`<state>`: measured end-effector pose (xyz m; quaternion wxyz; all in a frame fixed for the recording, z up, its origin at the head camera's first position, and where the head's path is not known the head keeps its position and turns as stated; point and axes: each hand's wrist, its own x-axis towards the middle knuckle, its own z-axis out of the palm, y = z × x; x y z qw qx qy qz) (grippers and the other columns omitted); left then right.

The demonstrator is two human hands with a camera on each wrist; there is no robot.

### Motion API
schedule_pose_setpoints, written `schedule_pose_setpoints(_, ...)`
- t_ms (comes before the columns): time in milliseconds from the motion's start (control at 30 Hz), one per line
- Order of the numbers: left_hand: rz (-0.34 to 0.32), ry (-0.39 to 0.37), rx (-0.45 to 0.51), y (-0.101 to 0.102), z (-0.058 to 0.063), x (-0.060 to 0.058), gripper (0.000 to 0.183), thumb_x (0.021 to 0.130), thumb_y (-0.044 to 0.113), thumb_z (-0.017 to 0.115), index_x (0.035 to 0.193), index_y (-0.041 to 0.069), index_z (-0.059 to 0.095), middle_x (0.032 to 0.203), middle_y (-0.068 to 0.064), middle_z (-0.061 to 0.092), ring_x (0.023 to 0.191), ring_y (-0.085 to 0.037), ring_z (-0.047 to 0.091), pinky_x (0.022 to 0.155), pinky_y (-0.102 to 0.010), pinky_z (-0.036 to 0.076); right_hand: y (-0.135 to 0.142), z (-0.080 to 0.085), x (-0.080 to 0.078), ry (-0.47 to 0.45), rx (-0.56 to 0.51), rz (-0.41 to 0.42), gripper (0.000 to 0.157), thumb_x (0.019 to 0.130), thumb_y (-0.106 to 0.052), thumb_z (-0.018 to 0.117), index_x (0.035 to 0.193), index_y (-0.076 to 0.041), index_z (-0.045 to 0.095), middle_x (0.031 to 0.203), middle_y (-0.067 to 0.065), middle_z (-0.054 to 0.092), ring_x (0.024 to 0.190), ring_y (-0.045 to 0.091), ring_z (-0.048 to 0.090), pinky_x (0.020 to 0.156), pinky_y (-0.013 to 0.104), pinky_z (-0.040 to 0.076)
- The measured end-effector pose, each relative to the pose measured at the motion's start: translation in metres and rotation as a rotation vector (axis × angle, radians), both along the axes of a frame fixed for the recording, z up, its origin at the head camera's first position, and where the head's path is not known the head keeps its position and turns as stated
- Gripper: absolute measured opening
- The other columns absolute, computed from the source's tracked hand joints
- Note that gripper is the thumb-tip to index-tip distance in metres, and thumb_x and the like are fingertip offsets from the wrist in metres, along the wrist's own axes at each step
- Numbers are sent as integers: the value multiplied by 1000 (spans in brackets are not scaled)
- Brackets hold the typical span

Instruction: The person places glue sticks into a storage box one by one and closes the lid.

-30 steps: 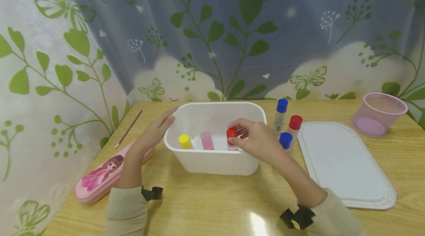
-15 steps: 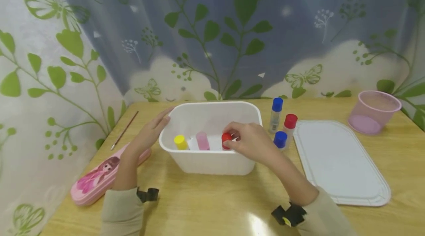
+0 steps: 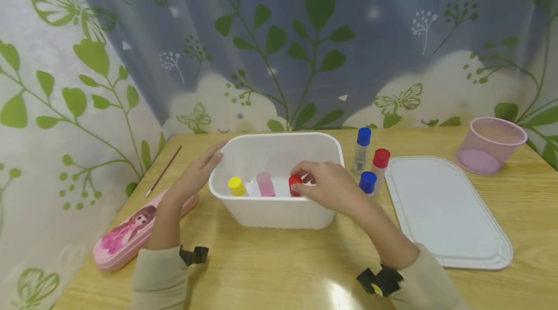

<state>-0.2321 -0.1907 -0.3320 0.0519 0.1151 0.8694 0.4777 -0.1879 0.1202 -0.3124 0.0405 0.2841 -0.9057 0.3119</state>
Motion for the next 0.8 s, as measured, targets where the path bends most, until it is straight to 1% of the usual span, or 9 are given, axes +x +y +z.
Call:
schedule_pose_setpoints(200, -7, 6, -3, 0, 0, 0, 50, 97, 47, 36, 144, 31, 29, 138, -8, 41, 123, -26, 40, 99, -52, 29, 2, 0, 1, -4, 2, 30, 23, 87, -22, 64, 108, -11, 66, 95, -3, 66, 85, 18, 61, 73, 37, 50)
schedule_pose_setpoints(367, -12, 21, -12, 0, 0, -2, 51, 97, 48, 36, 144, 30, 30, 138, -8, 41, 123, -26, 40, 99, -52, 29, 4, 3, 1, -17, -60, 87, 24, 88, -16, 62, 111, -6, 64, 104, 1, 64, 90, 18, 61, 78, 38, 49)
schedule_pose_setpoints(433, -10, 18, -16, -1, 0, -1, 51, 96, 49, 36, 144, 31, 30, 139, -7, 40, 124, -26, 38, 99, -52, 28, 6, 5, 3, -25, -85, 96, 24, 89, -15, 62, 111, -5, 63, 106, 2, 64, 91, 19, 61, 80, 38, 49)
schedule_pose_setpoints(500, -10, 19, -19, -1, 0, -1, 52, 96, 49, 35, 144, 31, 29, 141, -6, 38, 125, -26, 37, 99, -53, 27, 9, 9, 4, -29, -99, 94, 25, 90, -15, 61, 112, -4, 62, 106, 3, 63, 93, 20, 61, 81, 40, 48)
schedule_pose_setpoints(667, -7, 21, -23, -1, 0, -1, 53, 96, 50, 36, 145, 30, 29, 143, -4, 35, 126, -26, 36, 99, -53, 28, 24, 22, 9, -27, -120, 51, 26, 91, -22, 59, 113, -7, 62, 108, 5, 63, 95, 21, 60, 79, 42, 49)
schedule_pose_setpoints(800, -2, 16, -18, -1, 0, 0, 53, 96, 50, 36, 144, 30, 30, 143, -2, 34, 127, -25, 34, 100, -52, 27, 40, 33, 14, 20, -128, 7, 24, 92, -23, 58, 111, -9, 63, 108, 3, 63, 92, 16, 60, 76, 40, 49)
